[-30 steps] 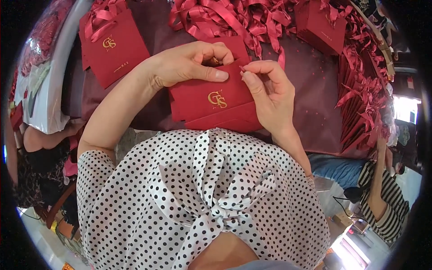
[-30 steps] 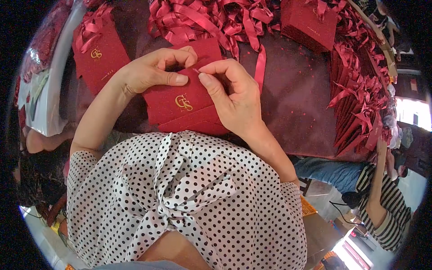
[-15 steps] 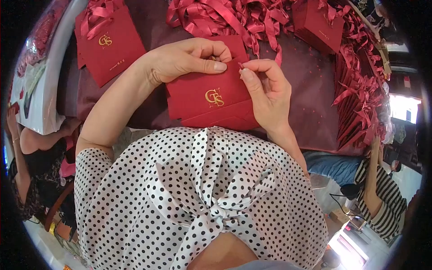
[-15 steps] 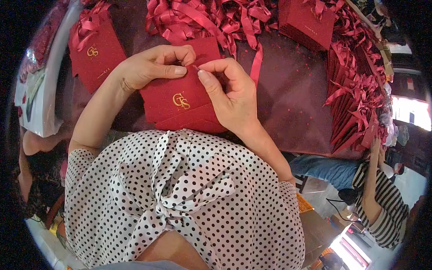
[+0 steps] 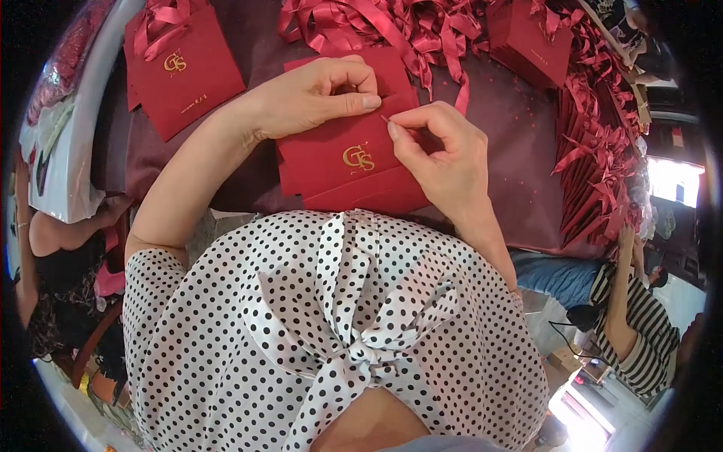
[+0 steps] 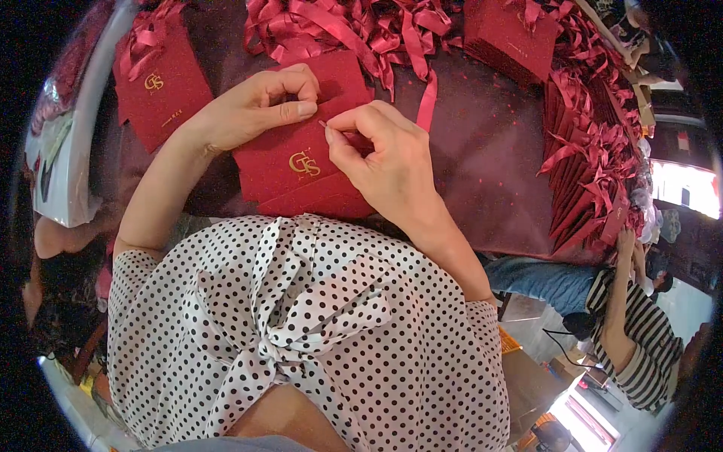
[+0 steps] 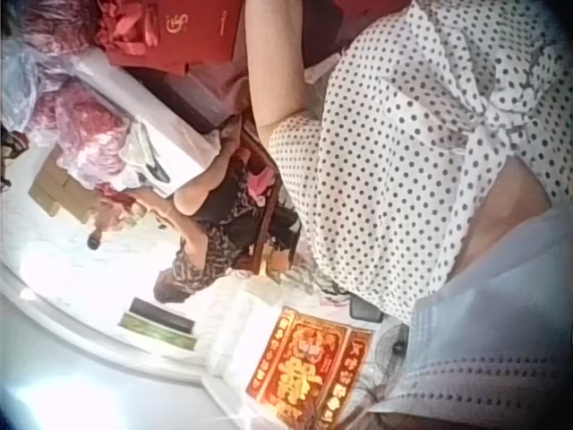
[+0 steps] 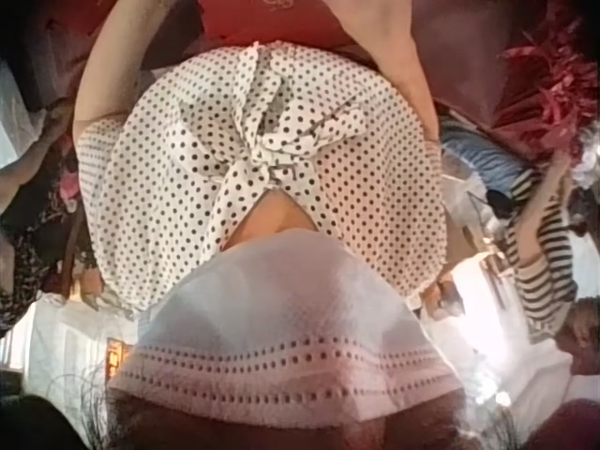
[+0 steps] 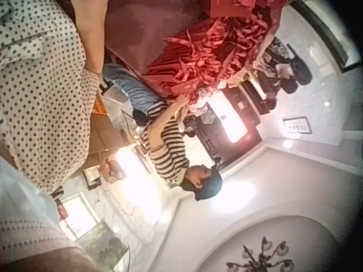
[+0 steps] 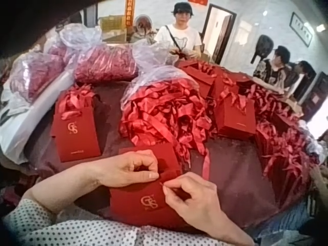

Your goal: The person threads decorative ribbons into small red gift bags by hand at an assembly table.

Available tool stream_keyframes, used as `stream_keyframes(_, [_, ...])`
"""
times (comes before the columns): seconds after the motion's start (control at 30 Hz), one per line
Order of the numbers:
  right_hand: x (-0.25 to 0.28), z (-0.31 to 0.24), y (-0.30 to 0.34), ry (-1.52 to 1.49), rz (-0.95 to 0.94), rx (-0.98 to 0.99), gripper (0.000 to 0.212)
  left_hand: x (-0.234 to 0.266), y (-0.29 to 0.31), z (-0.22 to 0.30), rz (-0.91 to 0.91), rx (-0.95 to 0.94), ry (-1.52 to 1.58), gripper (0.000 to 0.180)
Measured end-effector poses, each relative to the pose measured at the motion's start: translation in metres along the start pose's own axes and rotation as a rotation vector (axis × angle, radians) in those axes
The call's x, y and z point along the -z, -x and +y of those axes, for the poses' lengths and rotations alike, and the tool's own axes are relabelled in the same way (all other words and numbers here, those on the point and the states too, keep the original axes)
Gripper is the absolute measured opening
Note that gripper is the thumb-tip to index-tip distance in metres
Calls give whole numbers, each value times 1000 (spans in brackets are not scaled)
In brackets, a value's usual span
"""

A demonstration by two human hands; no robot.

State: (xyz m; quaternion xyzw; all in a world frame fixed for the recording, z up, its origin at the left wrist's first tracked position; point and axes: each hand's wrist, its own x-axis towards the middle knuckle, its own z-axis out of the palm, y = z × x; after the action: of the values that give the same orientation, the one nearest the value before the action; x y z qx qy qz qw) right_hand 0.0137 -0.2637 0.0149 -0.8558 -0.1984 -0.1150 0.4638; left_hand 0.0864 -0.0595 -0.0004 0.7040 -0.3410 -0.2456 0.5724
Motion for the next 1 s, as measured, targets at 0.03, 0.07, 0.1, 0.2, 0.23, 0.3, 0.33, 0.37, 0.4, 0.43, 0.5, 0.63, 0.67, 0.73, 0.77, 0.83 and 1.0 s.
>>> stream_keyframes(0.03, [0, 0, -1, 22, -13, 20, 7, -1, 0, 0, -1, -2, 0, 20])
stream_keyframes(0.07, [1, -1, -2, 24, -11, 21, 7, -2, 0, 0, 23, -39, -84, 19])
stream_keyframes(0.1, [2, -2, -2, 52, -26, 9, 8, -3, 0, 0, 48, -75, -168, 19])
stream_keyframes(0.2, [0, -6, -5, 192, -43, 79, 8, -11, 0, 3, 154, -231, -410, 16])
stream_keyframes(0.23, [0, -7, -6, 301, -50, 165, 7, -12, 1, 6, 153, -233, -411, 16])
stream_keyframes(0.3, [7, -21, -12, 568, -144, 314, 7, -14, 2, 14, 185, -199, -513, 9])
stream_keyframes(0.33, [10, -27, -15, 828, -244, 463, 7, -16, 4, 18, 185, -197, -517, 9])
stream_keyframes(0.37, [12, -26, -19, 917, -278, 538, 9, -19, 5, 22, 224, -230, -584, 6])
stream_keyframes(0.4, [13, -27, -22, 914, -275, 541, 9, -21, 6, 26, 264, -262, -651, 4])
stream_keyframes(0.43, [16, -28, -25, 900, -285, 549, 9, -22, 6, 31, 260, -236, -639, 5])
stream_keyframes(0.5, [19, -29, -29, 887, -291, 559, 9, -14, 9, 33, 209, -230, -584, 8])
stream_keyframes(0.63, [23, -15, -30, 91, -312, 23, 25, -1, 15, 32, 10, -111, -166, 13])
stream_keyframes(0.67, [18, -7, -24, 115, -255, 134, 24, 3, 14, 36, -28, 30, -21, 14])
stream_keyframes(0.73, [18, -3, -22, 174, -205, 211, 23, 0, 8, 32, 28, 123, 153, 13])
stream_keyframes(0.77, [18, -4, -21, 171, -208, 214, 23, 0, 7, 35, 47, 134, 122, 10])
stream_keyframes(0.83, [18, -6, -19, 123, -201, 147, 22, 9, 3, 30, -28, 39, -40, 10])
stream_keyframes(1.0, [24, -8, -19, 94, -201, 164, 23, -1, -4, 18, -159, -140, -179, 6])
